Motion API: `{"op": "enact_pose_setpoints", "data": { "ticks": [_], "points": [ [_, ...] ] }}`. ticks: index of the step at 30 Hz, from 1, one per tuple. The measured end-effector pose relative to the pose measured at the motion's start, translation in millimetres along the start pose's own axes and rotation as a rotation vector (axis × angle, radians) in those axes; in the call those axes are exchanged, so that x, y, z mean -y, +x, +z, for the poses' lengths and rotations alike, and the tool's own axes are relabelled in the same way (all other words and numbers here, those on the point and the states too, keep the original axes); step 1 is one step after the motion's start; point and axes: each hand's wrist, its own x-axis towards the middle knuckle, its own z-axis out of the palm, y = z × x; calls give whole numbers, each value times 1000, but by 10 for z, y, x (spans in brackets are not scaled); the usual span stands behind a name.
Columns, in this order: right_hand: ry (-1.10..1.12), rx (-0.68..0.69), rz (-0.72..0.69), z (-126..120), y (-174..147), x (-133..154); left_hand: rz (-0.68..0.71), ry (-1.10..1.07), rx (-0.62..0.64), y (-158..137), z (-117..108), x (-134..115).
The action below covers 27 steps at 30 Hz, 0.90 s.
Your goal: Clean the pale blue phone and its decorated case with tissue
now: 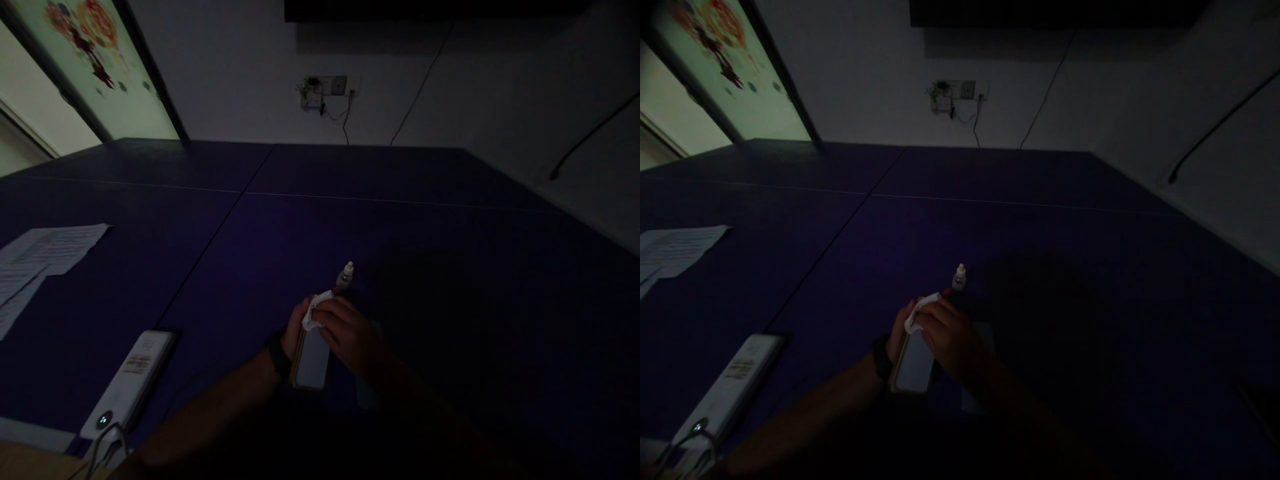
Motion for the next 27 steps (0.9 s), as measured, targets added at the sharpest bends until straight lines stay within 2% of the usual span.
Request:
{"op": "enact_pose_setpoints", "data": {
  "ticks": [3, 4, 5, 8, 10, 14, 16, 20, 21, 22, 25, 27],
  "points": [
    [103, 181, -193, 2, -15, 13, 69, -91, 8, -38, 34, -11],
    [117, 219, -210, 0, -21, 2, 91, -133, 17, -49, 48, -8],
    [114, 217, -183, 3, -25, -11, 106, -174, 28, -55, 61, -2],
    [46, 24, 41, 34, -27, -28, 108, -253, 47, -58, 86, 25],
    [26, -48, 102, 55, -25, 2, 118, -269, 58, -58, 91, 32],
    [137, 167, -106, 39, -30, 84, 216, -261, 82, -66, 86, 21],
    [173, 222, -151, 31, -29, 86, 226, -247, 78, -60, 78, 25],
    [115, -23, 84, 99, -25, 60, 191, -269, 62, -41, 56, 48],
    [113, -43, 102, 120, -26, 63, 207, -264, 62, -43, 53, 45],
    [132, -11, 74, 133, -29, 67, 230, -248, 62, -47, 50, 36],
    [266, 251, -142, 92, -44, 40, 301, -143, 42, -61, 37, -10],
    [328, 336, -197, 5, -56, -55, 340, -48, 10, -56, 20, -32]
  ]
}}
